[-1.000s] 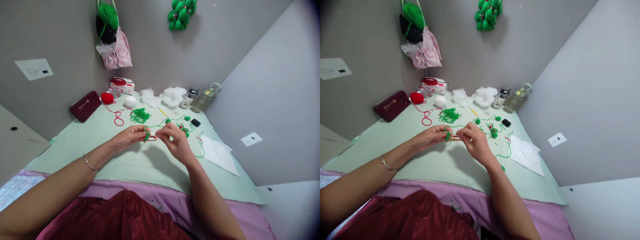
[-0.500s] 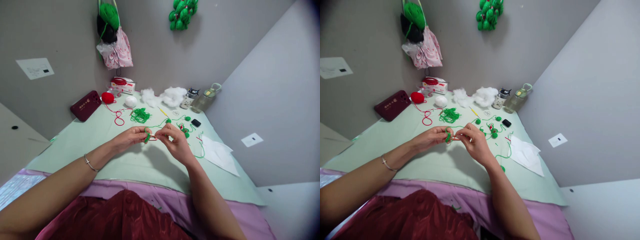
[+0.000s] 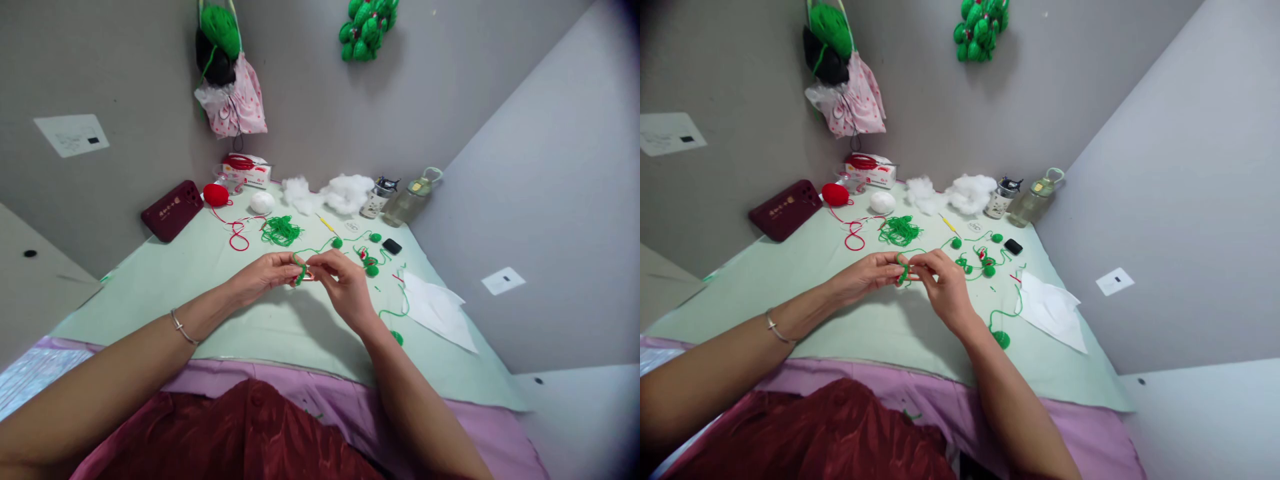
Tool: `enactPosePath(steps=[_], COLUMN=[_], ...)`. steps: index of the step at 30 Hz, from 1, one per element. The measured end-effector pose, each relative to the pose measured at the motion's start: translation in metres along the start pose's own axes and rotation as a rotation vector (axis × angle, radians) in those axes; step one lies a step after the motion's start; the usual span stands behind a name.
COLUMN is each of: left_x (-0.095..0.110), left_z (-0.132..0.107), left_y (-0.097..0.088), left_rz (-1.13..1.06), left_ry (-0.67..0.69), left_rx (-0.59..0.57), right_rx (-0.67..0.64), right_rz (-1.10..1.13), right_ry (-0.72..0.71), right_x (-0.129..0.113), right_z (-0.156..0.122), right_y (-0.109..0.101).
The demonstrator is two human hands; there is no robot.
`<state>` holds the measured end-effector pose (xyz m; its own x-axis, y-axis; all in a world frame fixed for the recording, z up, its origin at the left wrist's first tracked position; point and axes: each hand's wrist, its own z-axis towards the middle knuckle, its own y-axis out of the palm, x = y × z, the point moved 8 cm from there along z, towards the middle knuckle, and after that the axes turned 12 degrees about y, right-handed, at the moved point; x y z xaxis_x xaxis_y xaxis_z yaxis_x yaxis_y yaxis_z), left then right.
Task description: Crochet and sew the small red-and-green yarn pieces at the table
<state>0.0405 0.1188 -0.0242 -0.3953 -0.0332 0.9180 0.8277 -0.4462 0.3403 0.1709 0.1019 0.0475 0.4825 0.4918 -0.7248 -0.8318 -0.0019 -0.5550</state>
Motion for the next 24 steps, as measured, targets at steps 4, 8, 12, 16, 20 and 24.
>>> enactPosePath(steps=[4, 8, 12, 16, 20, 24], left_x=[-0.005, -0.005, -0.003, -0.007, -0.007, -0.004], left_z=[0.001, 0.0, 0.0, 0.0, 0.001, 0.003], left_y=[-0.002, -0.002, -0.002, -0.006, -0.012, -0.02], left_rz=[0.06, 0.185, 0.21, 0.154, 0.153, 0.176], left_ry=[0.018, 0.014, 0.014, -0.033, -0.035, -0.048], left_rx=[0.014, 0.018, 0.027, 0.09, 0.126, 0.174], right_rx=[-0.023, -0.034, 0.113, 0.077, -0.179, 0.197], right_rz=[-0.149, -0.339, -0.134, 0.263, 0.589, 0.827], right_ry=[-0.093, -0.179, -0.206, 0.021, 0.288, 0.157], right_x=[-0.005, -0.011, -0.025, -0.015, 0.003, 0.015], right_z=[-0.005, -0.009, -0.013, -0.008, 0.0, 0.009], right_y=[0.011, 0.017, -0.002, -0.009, -0.01, -0.087])
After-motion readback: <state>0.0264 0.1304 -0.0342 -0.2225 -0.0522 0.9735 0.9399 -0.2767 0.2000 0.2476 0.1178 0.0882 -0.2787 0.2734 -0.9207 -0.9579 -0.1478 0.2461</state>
